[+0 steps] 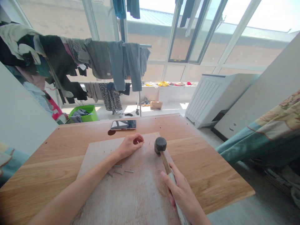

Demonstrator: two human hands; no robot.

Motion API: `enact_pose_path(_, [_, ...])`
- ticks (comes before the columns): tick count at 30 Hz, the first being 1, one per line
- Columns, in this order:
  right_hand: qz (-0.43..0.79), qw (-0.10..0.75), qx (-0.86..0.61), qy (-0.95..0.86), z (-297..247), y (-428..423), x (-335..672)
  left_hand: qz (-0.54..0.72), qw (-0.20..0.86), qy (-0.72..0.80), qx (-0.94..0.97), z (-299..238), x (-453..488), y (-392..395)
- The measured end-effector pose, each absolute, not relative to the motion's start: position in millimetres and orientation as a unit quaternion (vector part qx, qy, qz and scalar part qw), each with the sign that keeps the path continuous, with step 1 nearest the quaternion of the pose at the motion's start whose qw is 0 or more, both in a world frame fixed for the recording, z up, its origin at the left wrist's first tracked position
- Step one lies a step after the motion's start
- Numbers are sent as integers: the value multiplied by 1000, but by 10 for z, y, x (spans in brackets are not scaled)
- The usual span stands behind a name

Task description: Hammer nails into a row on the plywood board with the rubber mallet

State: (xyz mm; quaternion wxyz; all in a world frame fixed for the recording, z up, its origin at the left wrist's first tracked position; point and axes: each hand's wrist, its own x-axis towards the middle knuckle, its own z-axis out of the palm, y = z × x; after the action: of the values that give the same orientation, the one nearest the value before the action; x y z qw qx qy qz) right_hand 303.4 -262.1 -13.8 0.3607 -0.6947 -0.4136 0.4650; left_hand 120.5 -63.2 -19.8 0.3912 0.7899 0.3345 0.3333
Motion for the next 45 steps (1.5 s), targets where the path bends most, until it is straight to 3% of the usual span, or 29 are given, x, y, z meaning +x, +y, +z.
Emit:
enact_pose_path(23, [497,439,-607,-438,169,-2349,2807,339,378,333,794,-259,1175,-662])
enact_pose_path(45, [510,391,-627,-440,119,-2386,2619,329,386,334,795,-206,1159,-632])
